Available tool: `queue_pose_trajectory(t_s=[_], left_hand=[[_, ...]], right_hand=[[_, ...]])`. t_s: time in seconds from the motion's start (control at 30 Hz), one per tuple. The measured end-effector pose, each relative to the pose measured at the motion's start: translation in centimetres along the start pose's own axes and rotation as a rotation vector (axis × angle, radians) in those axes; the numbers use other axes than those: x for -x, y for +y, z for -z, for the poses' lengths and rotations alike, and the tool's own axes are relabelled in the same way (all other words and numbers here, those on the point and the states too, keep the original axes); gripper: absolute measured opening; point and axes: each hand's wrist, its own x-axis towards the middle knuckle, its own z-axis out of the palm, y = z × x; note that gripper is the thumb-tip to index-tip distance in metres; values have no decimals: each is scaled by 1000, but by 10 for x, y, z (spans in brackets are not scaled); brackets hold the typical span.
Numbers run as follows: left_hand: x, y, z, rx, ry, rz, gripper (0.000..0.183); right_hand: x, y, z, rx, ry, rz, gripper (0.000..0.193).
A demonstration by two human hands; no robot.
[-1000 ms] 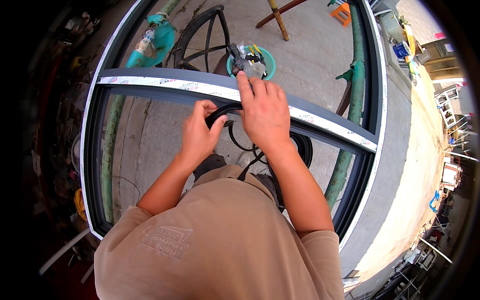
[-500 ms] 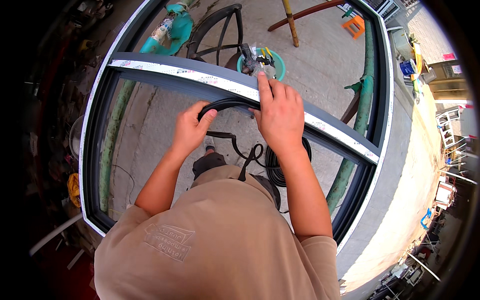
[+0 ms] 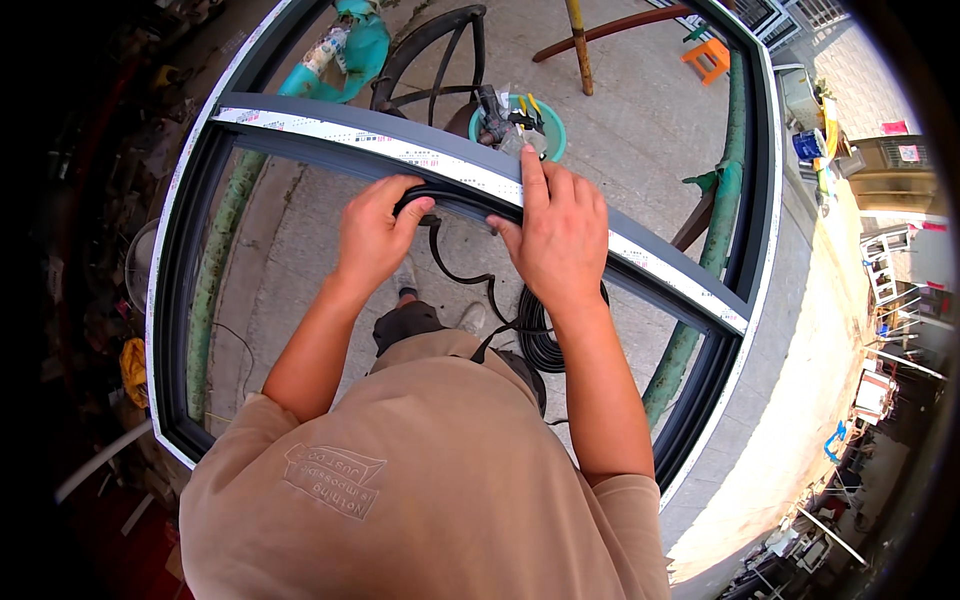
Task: The person uses shears to cut a rubber gasket strip and then presses the rubber strip into the frame of a glass door by hand.
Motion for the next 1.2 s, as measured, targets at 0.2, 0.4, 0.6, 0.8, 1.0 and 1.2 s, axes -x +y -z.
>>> queue_pose_trajectory(t_s=[0.2,0.4,0.6,0.8,1.0,1.2], left_hand=[[-6,-4,-4,-29,37,-21,21],[-7,-3,-5,-8,27,-5,20],[-9,0,-1,-25,39,-32,20],[-8,-3,-6,-71,48,-28,20],[-7,0,-5,-119,16,24,21],[-7,4,-4,-140,-4,72,21]], right_hand=[[-11,-12,-1,27,-69,-34,96],[-15,-16,-12,26,-40,45,95],[-21,-16,-9,20,-69,50,91],[-35,-35,-18,2,-31,94,91],[-36,-38,-24,72,-49,67,91],[-43,-47,-23,33,-129,9,90]])
